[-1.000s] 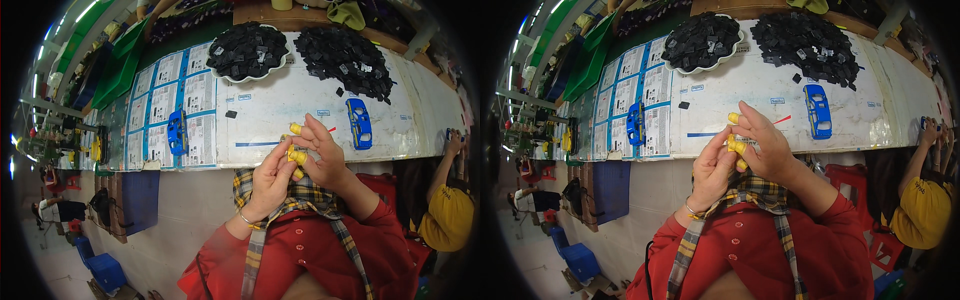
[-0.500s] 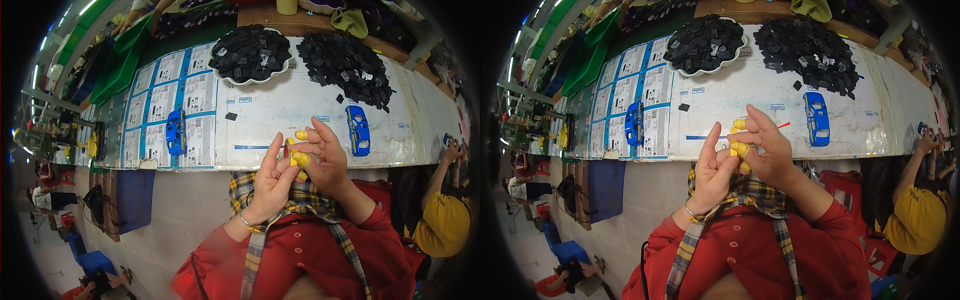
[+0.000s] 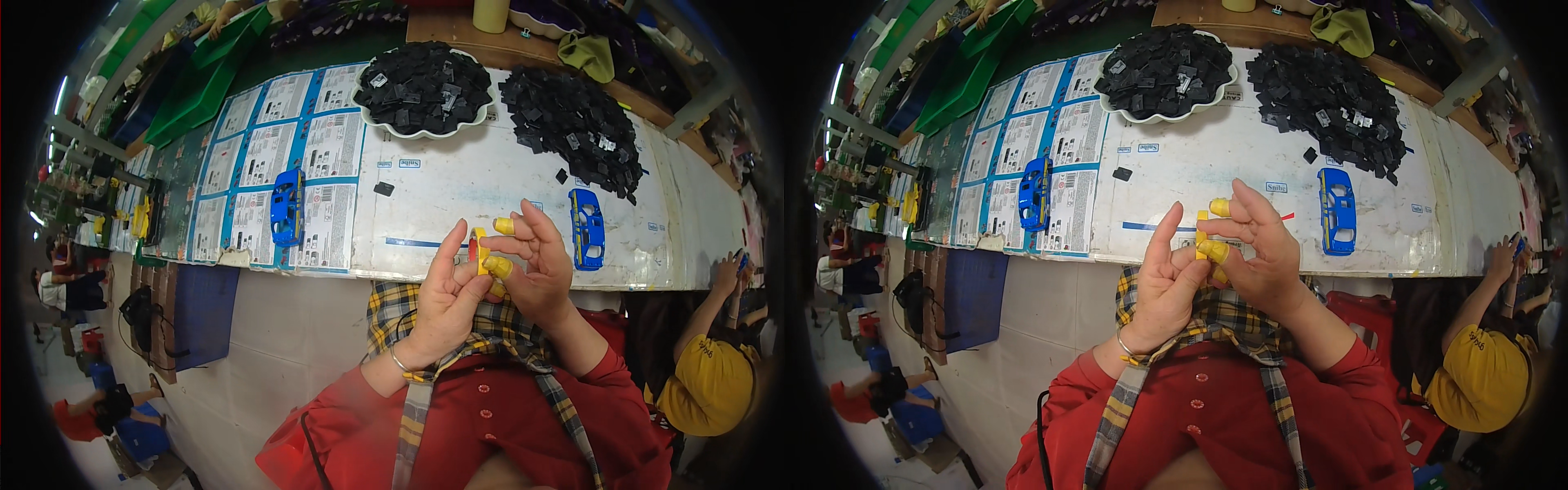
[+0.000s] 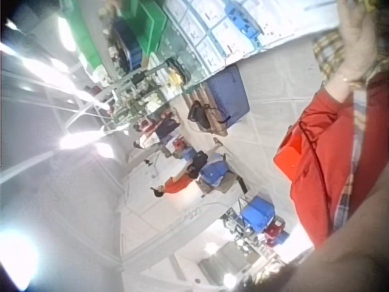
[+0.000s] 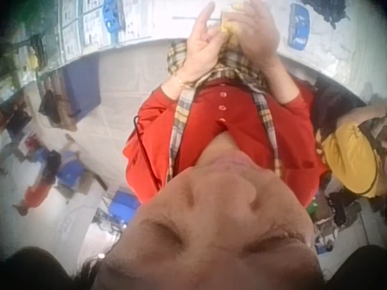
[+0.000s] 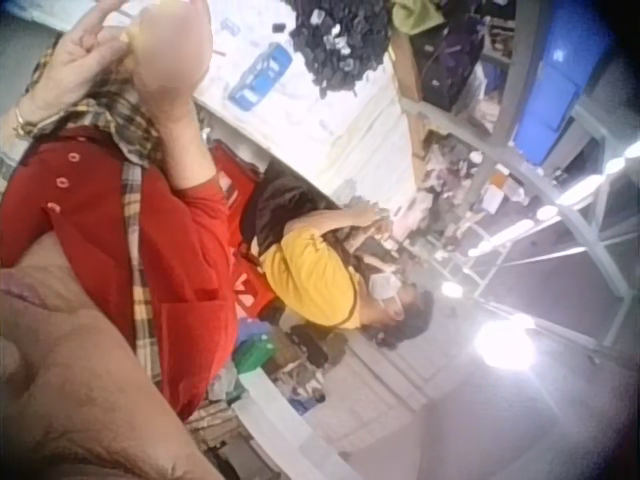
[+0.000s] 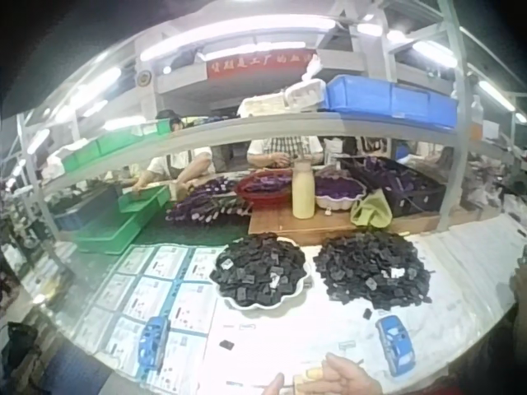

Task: The person puts protective tape onto their fingers by hand, then picks up toy car shells and installs plastic components into them.

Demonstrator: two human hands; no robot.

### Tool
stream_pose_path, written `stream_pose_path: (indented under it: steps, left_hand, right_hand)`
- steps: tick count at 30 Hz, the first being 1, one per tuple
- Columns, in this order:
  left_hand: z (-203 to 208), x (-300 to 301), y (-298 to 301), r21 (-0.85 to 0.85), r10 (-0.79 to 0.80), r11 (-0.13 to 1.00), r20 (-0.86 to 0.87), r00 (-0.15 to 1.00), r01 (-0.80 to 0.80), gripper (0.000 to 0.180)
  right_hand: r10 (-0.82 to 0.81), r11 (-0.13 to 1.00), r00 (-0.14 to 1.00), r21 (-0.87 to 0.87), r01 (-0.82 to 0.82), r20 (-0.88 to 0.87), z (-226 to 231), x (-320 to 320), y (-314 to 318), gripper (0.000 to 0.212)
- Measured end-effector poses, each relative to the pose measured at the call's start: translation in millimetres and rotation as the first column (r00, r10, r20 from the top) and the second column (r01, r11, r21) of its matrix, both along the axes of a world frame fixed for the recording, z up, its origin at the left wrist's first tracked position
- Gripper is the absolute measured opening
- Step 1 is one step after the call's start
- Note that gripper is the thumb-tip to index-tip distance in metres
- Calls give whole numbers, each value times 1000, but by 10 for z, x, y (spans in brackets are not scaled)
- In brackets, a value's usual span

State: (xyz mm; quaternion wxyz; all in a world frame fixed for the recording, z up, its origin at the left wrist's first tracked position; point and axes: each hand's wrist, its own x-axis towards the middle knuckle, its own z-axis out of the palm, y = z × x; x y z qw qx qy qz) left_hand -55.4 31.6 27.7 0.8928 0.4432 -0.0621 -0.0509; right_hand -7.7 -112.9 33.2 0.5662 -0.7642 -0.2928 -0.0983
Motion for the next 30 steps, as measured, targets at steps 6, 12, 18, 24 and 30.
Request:
stream_pose_path:
  steps: [6, 12, 18, 24, 30]
  left_hand:
    - [-37, -10, 11, -4, 7, 1000, 6, 1000, -7, 65]
    - [22, 10, 1, -145, -5, 989, -61, 998, -3, 71]
    - [2, 196, 194, -486, -181, 873, -231, 956, 48, 69]
    - [186, 389, 366, -402, -111, 915, -163, 980, 37, 59]
    - [356, 402, 379, -242, -114, 965, -39, 993, 101, 53]
  right_hand:
    - [45, 997, 998, 57, -43, -48, 31, -19, 45, 58]
    - [54, 974, 971, 226, 0, -232, 52, -44, 119, 58]
    - [173, 959, 962, 259, -115, -213, 74, -78, 79, 65]
    - [197, 966, 934, 221, -133, -298, 39, -163, -17, 68]
    - [67, 992, 933, 126, -24, -353, -4, -135, -77, 68]
